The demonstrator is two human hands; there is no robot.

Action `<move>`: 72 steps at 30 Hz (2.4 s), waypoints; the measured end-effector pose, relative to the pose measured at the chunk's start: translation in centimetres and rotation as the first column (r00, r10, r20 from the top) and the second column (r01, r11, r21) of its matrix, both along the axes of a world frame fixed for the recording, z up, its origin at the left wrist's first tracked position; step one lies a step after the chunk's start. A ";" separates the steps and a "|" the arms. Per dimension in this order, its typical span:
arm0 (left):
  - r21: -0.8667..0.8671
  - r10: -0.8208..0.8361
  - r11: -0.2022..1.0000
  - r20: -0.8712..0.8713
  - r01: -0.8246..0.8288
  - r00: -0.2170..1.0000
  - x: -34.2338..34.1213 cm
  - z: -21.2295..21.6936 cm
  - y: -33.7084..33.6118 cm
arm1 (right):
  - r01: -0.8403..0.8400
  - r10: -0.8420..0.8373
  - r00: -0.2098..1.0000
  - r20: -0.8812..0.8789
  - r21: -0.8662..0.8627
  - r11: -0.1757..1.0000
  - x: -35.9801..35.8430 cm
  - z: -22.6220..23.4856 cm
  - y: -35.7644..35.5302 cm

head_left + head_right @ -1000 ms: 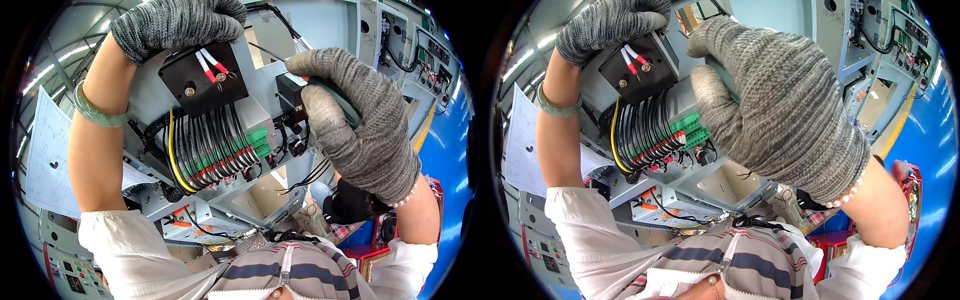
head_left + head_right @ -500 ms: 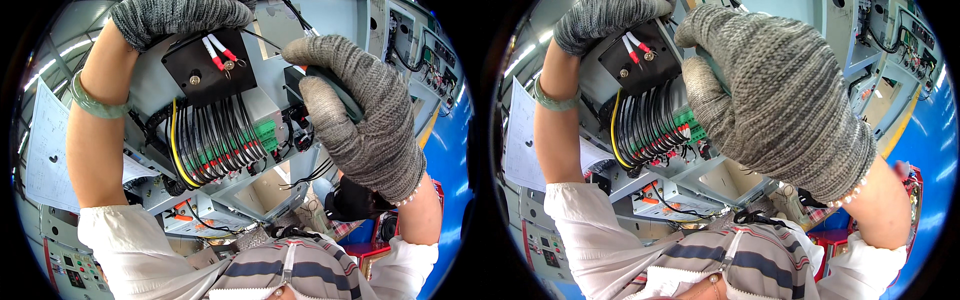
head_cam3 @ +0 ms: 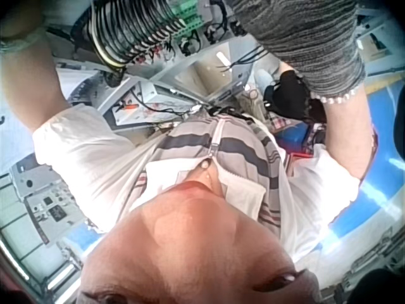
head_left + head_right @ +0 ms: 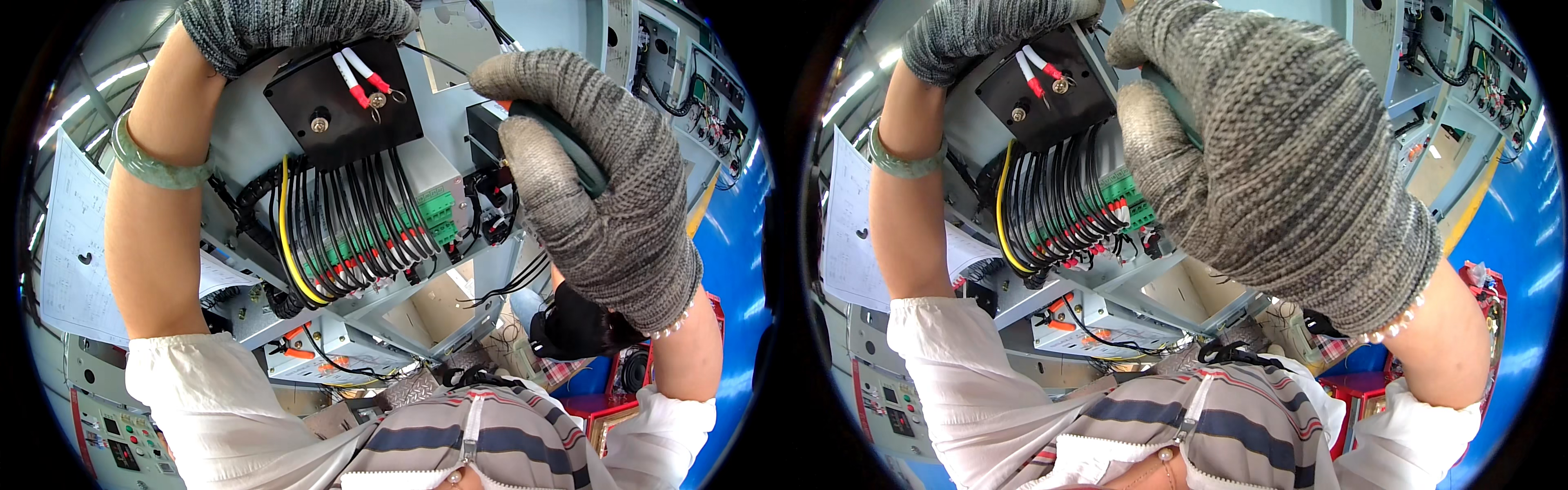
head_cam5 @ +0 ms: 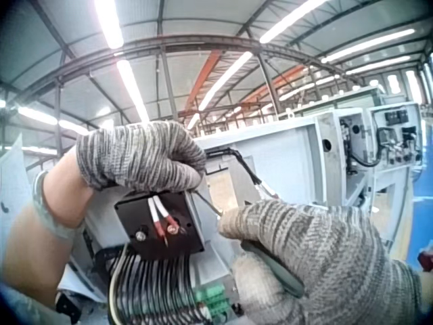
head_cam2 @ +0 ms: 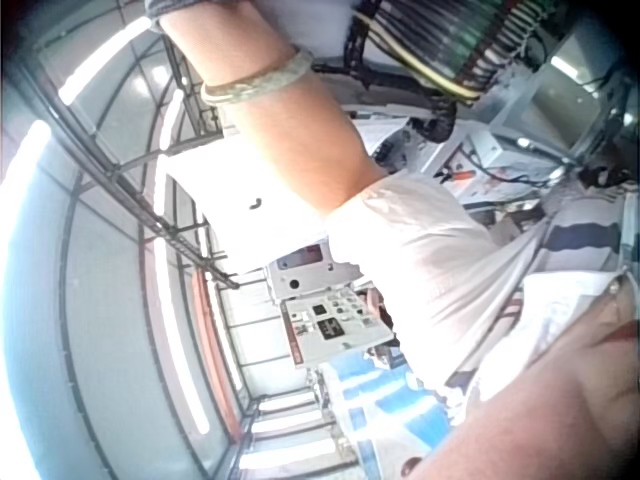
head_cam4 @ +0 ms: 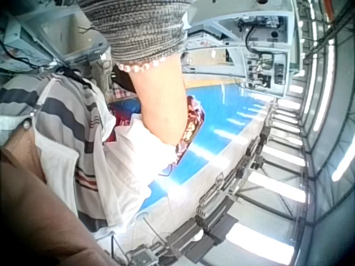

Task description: The person uses a screwdriver to tighten screws on terminal blocks inside an electrical panel. They retrieve a tool from a red cart, then continue connecting and securing wires to the panel's components.

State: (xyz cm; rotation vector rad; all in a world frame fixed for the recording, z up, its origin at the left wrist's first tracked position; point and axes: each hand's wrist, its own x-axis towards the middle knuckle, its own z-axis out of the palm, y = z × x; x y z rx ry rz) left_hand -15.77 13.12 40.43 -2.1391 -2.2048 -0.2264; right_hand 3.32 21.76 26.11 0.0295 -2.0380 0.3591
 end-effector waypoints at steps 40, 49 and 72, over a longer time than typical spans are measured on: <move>0.007 0.002 1.000 -0.025 -0.002 1.000 0.6 -0.1 0.0 | -0.003 0.003 0.999 0.035 -0.021 1.000 1.3 0.2 -0.2; 0.006 0.043 0.999 -0.044 -0.042 0.998 0.6 -0.1 0.2 | 0.092 -0.107 0.993 0.052 0.229 0.969 0.2 1.0 -0.5; 0.004 0.108 0.994 -0.036 -0.108 0.994 0.9 -0.3 0.2 | 0.092 -0.111 0.993 0.049 0.293 0.952 -0.4 0.9 -1.2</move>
